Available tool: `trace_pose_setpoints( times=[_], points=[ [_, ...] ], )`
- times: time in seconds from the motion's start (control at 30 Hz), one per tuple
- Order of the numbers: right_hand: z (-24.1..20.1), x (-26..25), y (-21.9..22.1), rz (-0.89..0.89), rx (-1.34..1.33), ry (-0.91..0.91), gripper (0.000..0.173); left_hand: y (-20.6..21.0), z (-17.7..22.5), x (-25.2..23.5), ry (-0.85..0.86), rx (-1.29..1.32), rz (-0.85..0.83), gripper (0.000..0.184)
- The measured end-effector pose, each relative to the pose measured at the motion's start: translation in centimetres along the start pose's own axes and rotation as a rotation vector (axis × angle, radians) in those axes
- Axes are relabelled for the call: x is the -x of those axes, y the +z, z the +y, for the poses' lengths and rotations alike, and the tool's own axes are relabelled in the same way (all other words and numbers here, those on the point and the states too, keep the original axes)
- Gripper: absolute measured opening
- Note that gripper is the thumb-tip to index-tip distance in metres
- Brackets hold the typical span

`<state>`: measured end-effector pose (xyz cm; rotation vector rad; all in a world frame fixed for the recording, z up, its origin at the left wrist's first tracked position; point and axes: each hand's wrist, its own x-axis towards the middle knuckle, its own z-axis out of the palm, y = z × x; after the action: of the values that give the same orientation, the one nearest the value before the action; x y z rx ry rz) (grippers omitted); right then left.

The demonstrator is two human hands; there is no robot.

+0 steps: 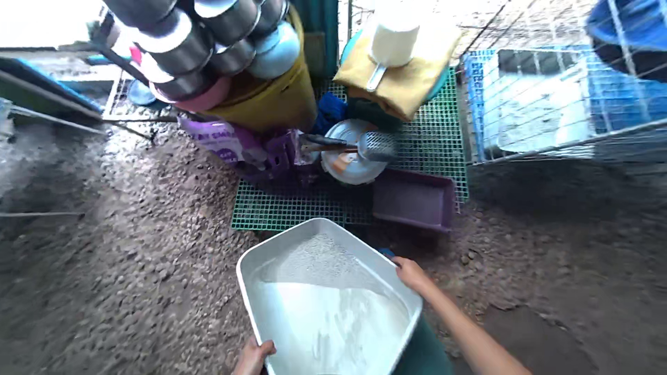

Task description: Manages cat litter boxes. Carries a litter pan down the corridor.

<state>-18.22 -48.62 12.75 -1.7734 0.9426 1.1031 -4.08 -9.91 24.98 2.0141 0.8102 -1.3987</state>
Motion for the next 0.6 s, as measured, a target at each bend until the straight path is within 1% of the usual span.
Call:
trace_pose_setpoints(
  times=[0.1,0.2,0.27,0.37,0.43,0.53,0.6],
  points=[
    [6.0,4.2,-1.1,0.218,-0.186,0.004,0.039,4.0,2.0,2.5,0.064,-0.081,-0.044,0.042],
    [11.1,7.7,-3.2,0.308,-0.249,0.008,0.040,8.1,4.1,4.2,0.119,-0.219,-0.106,0.055],
    [14.1,8.7,-5.0,0.315,-0.243,0.035,0.040,11.0,6.4,5.1,0.160,-0.281,-0.149,0.064],
    [17.8,9.0,-8.6,0.259,-0.216,0.095,0.042,16.5,10.5,6.9,0.190,-0.198,-0.179,0.075],
    [19.8,8.3,-11.1,0.235,-0.205,0.110,0.041,19.9,13.0,7.5,0.187,-0.155,-0.174,0.074],
    [22.4,7.1,-14.2,0.201,-0.203,0.111,0.041,23.9,15.4,8.0,0.179,-0.160,-0.164,0.071],
    [23.9,6.7,-16.2,0.197,-0.209,0.100,0.040,26.0,17.0,8.8,0.177,-0.180,-0.143,0.074]
  ],
)
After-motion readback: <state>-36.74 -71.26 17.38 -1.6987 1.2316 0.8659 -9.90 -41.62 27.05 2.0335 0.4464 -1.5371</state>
